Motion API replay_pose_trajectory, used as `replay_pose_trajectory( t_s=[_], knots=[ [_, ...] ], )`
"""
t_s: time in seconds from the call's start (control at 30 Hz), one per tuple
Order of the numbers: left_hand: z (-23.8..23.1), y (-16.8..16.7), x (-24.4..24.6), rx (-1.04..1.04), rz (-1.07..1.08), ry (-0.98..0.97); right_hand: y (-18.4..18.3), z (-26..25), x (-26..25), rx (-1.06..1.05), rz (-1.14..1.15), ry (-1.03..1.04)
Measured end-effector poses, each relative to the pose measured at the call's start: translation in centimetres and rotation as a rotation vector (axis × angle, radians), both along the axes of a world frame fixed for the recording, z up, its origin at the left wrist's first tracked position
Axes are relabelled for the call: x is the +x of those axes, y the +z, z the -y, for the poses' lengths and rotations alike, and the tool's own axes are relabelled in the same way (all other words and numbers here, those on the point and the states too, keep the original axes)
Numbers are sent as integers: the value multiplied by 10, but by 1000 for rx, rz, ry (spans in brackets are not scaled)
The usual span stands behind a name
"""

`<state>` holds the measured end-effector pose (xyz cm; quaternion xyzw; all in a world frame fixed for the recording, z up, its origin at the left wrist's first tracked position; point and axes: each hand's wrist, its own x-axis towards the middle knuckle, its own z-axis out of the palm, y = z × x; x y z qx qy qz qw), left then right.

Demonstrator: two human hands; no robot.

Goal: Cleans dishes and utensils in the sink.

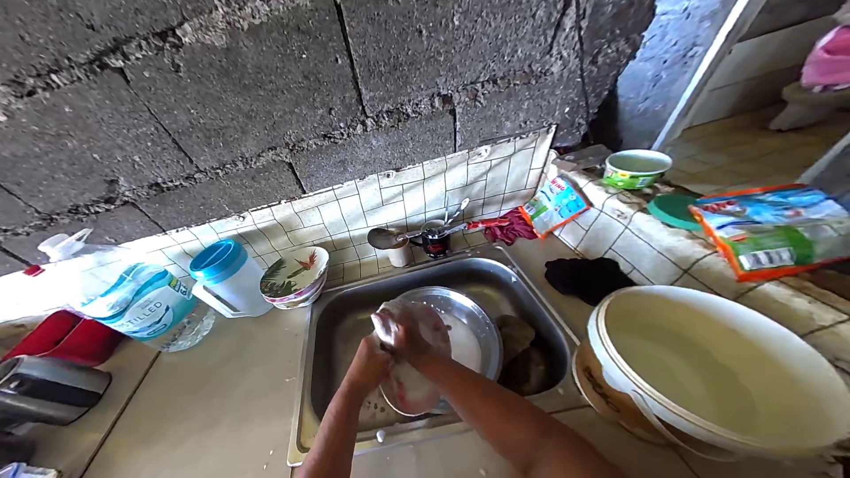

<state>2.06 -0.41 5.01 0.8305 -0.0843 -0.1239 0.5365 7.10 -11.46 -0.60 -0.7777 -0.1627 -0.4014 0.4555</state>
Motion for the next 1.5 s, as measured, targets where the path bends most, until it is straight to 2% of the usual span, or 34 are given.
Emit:
replay_pose_trajectory(
  t_s=[0.03, 0.1, 0.17, 0.2, 0.27, 0.33, 0.37, 0.47, 0.5, 0.53, 0.57, 0.67, 0.7, 0.73, 0.83, 0.87, 0.93, 1.03, 1.2, 1.27, 1.37, 1.43, 1.47, 1.5],
  knots=[
    [0, -1, -1, -1, 39, 4, -4, 4, 2, 29, -71, 12],
    [2, -8, -12, -74, 66, 115, -5, 24, 15, 92, -440, -56],
    [6, -15, -18, -179, 1, 236, 2, 30, 29, 134, -633, -167],
    [5, -17, -16, -209, -52, 237, 5, 25, 25, 100, -606, -166],
    [-1, -16, -3, -176, -84, 125, 4, 4, 8, 3, -315, -112],
    [-4, -15, 6, -83, -18, 51, -3, -11, 1, -24, -44, -56],
    [-6, -17, 7, -68, 10, 49, -5, -7, 1, -7, -84, -36],
    [-3, -24, -3, -158, 2, 207, -7, 25, 30, 82, -599, -109],
    [-1, -27, -4, -216, -38, 255, -8, 27, 40, 92, -671, -163],
    [-2, -30, -4, -256, -95, 272, -8, 24, 39, 70, -661, -186],
    [-3, -30, 0, -262, -158, 255, -9, 15, 32, 28, -557, -186],
    [-6, -26, 13, -131, -222, 142, -21, -14, 14, -64, -57, -40],
    [-8, -28, 14, -99, -212, 128, -23, -14, 13, -66, -45, 5],
    [-10, -32, 13, -102, -208, 136, -23, -6, 11, -79, -207, 46],
    [-19, -44, 5, -209, -230, 353, -24, 37, 39, -241, -1062, 97],
    [-23, -45, 2, -231, -227, 435, -37, 48, 49, -316, -1199, 78],
    [-32, -43, -2, -249, -222, 568, -70, 61, 55, -473, -1310, 25],
    [-40, -35, 3, -242, -169, 694, -115, 58, 41, -594, -1301, 63],
    [-48, -29, 11, -177, 23, 754, -103, 19, 3, -857, -1304, 492],
    [-55, -28, 10, -132, 77, 760, -97, 21, 6, -719, -1333, 643],
    [-59, -33, 9, -136, 102, 775, -63, 40, 10, -62, -1306, 779],
    [-48, -37, 7, -188, 45, 774, -43, 40, 15, 255, -1124, 801],
    [-38, -39, 6, -238, 3, 762, -37, 34, 17, 302, -1013, 739],
    [-26, -43, 5, -300, -38, 743, -33, 27, 16, 240, -926, 649]
  ],
)
